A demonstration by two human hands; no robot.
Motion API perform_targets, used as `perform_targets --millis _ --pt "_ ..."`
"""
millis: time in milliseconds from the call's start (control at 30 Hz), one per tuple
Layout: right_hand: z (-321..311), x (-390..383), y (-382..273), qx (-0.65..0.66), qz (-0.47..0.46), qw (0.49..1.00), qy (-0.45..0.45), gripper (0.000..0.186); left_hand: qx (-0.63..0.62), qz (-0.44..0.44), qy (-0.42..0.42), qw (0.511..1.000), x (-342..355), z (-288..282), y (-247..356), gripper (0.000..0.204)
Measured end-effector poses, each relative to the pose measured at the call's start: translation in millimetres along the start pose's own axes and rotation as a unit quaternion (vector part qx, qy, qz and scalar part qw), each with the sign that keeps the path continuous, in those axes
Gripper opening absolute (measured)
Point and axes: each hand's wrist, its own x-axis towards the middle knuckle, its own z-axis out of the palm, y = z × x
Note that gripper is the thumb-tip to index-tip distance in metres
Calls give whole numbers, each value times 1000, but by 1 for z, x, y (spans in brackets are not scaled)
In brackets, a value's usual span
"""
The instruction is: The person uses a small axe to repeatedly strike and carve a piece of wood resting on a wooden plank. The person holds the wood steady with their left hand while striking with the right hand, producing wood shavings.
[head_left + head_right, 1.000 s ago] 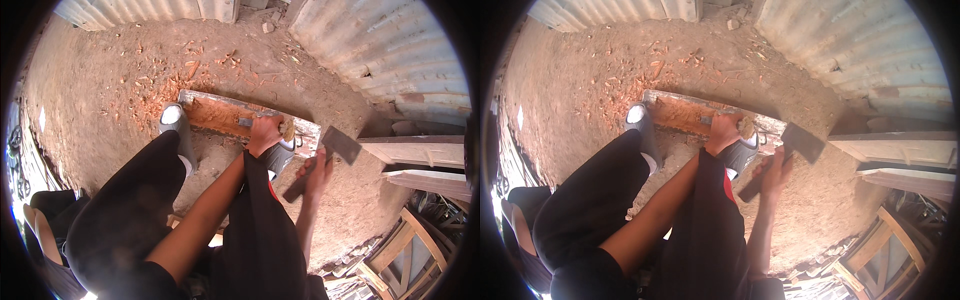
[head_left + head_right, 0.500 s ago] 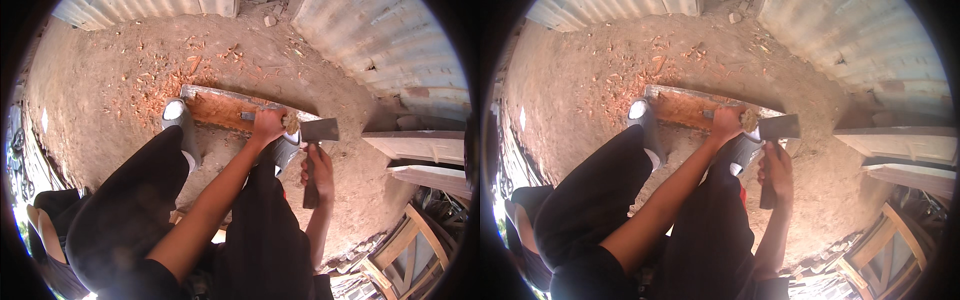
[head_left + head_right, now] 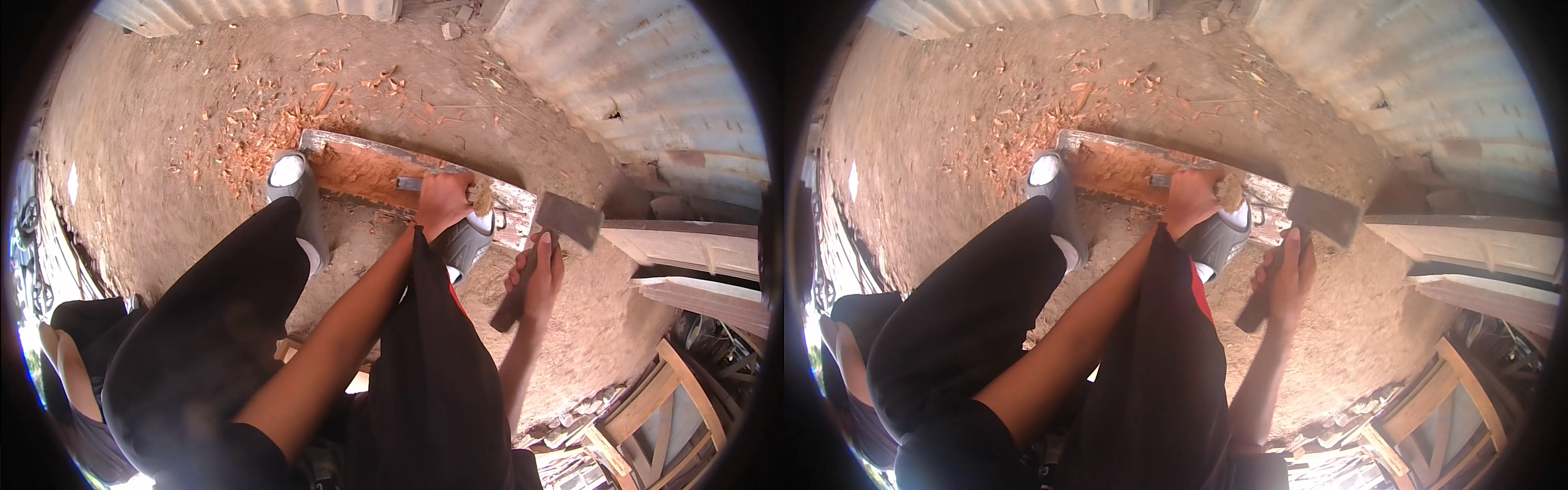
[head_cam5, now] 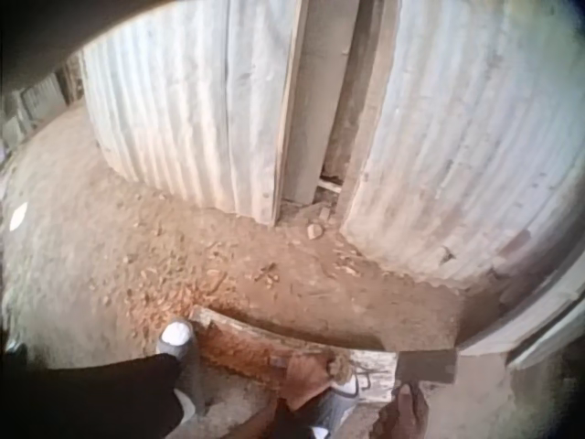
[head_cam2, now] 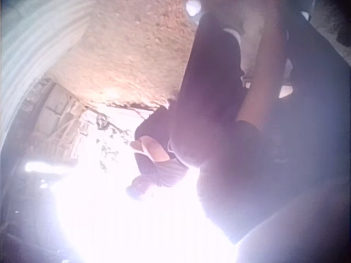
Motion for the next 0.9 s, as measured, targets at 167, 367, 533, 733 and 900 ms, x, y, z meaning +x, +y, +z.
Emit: perform_targets --millis 167,367,533,733,900 --pt "3 6 23 -127 36 981 -144 26 25 -3 -33 999 -2 1 3 28" --pt "16 -1 18 31 -90 995 -21 34 54 3 -14 998 -2 2 -11 32" --pt "14 10 31 -223 -10 957 -185 28 71 34 6 997 -9 -3 -19 30" --pt "4 -11 14 -149 -71 977 -138 31 46 -13 38 998 -13 -23 -20 32" --pt "-7 -27 -10 -96 -63 989 -93 34 -148 58 37 987 -13 -26 7 27"
